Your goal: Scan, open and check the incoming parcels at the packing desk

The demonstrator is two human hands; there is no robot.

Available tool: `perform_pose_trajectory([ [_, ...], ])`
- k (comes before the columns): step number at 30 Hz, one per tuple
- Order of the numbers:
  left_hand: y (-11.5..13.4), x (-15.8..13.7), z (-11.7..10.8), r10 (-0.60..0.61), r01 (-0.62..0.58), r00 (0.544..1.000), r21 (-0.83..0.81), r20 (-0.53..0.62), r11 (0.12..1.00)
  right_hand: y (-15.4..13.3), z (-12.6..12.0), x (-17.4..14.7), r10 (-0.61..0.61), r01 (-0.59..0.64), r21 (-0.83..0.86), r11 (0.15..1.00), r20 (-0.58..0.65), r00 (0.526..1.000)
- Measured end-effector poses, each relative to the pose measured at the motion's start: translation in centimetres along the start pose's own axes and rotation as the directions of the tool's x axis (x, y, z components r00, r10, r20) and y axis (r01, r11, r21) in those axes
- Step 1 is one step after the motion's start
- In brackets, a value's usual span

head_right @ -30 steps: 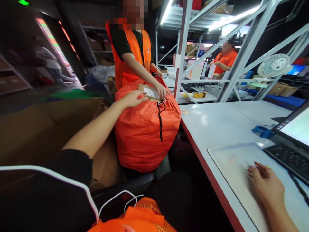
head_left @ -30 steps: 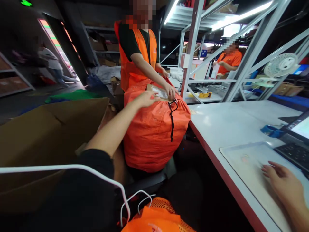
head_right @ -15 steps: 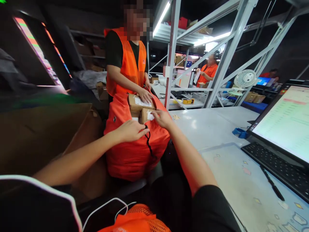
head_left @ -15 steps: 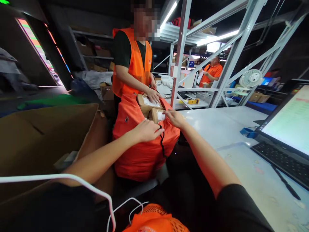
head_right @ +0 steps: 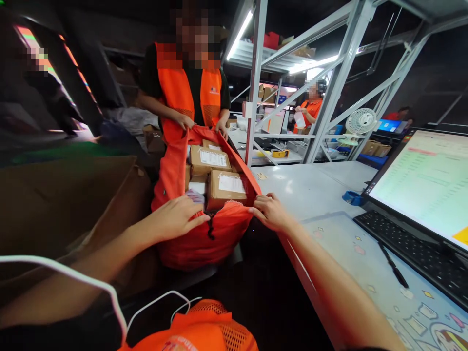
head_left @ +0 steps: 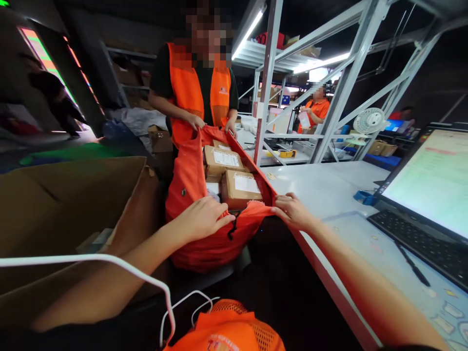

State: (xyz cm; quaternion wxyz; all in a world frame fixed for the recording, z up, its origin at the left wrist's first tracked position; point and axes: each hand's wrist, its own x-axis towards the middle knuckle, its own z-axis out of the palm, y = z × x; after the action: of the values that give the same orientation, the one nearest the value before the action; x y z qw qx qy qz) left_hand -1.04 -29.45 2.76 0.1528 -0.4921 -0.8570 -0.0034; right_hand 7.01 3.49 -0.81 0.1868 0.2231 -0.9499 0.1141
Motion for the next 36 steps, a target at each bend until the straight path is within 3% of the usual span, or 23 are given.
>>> perform_pose_trajectory([
  [3, 1.4, -2.4, -1.2, 0.095, -0.096, 0.995, -0.062, -0.019, 0.993, -0.6, -1.2, -2.6, -0.047, 0.047, 0.01, 0.999, 0.022, 0.999],
  [6, 4.7, -4.5, -1.0, 0.173, -0.178, 0.984, -0.154, -0.041, 0.972, 0.4, -0.9, -6.1, -0.061, 0.061, 0.016, 0.998, -0.004, 0.998],
  [8, 7.0, -4.4, 0.1, 0.226, -0.229, 0.973, -0.166, -0.041, 0.959, 1.4, 0.3, -8.6, -0.036, 0.035, -0.014, 0.999, -0.067, 0.997],
  [10, 7.6, -2.7, 1.5, 0.295, -0.291, 0.956, -0.144, 0.008, 0.946, 2.3, 2.0, -10.7, 0.007, -0.013, -0.052, 0.999, -0.122, 0.993],
  [13, 3.4, 0.9, 2.7, 0.305, -0.296, 0.946, -0.088, 0.108, 0.951, 3.0, 4.5, -12.3, 0.015, -0.023, -0.043, 0.999, -0.165, 0.986],
  [16, -4.5, 3.1, 1.8, 0.108, -0.114, 0.99, 0.073, 0.088, 0.991, 3.6, 6.2, -12.3, -0.018, 0.011, -0.033, 0.999, -0.224, 0.974],
  [18, -8.8, 3.0, 0.7, 0.014, -0.019, 0.999, 0.141, 0.038, 0.99, 4.5, 6.9, -12.2, -0.03, 0.022, -0.035, 0.999, -0.254, 0.967],
  [20, -11.1, 1.6, 0.4, -0.053, 0.057, 0.998, 0.175, -0.027, 0.983, 5.7, 7.4, -12.3, -0.029, 0.013, -0.057, 0.998, -0.285, 0.958],
  [23, -10.5, -2.4, 2.3, -0.162, 0.185, 0.977, 0.171, -0.138, 0.968, 7.1, 7.7, -13.2, -0.007, -0.025, -0.095, 0.995, -0.326, 0.945],
  [27, -6.9, -6.9, 5.5, -0.326, 0.36, 0.907, 0.089, -0.265, 0.929, 5.8, 6.7, -14.8, 0.056, -0.075, -0.078, 0.994, -0.218, 0.974],
  [29, -6.0, -6.8, 6.2, -0.378, 0.41, 0.841, 0.002, -0.387, 0.912, 4.3, 5.8, -14.7, 0.106, -0.119, -0.063, 0.991, -0.183, 0.977],
  [31, -5.9, -5.3, 6.4, -0.379, 0.386, 0.805, -0.08, -0.457, 0.919, 2.8, 5.0, -13.9, 0.145, -0.154, -0.044, 0.987, -0.164, 0.976],
  [36, -6.8, -2.8, 6.7, -0.256, 0.263, 0.838, -0.056, -0.481, 0.963, 1.2, 4.8, -12.4, 0.19, -0.189, 0.021, 0.982, -0.132, 0.973],
])
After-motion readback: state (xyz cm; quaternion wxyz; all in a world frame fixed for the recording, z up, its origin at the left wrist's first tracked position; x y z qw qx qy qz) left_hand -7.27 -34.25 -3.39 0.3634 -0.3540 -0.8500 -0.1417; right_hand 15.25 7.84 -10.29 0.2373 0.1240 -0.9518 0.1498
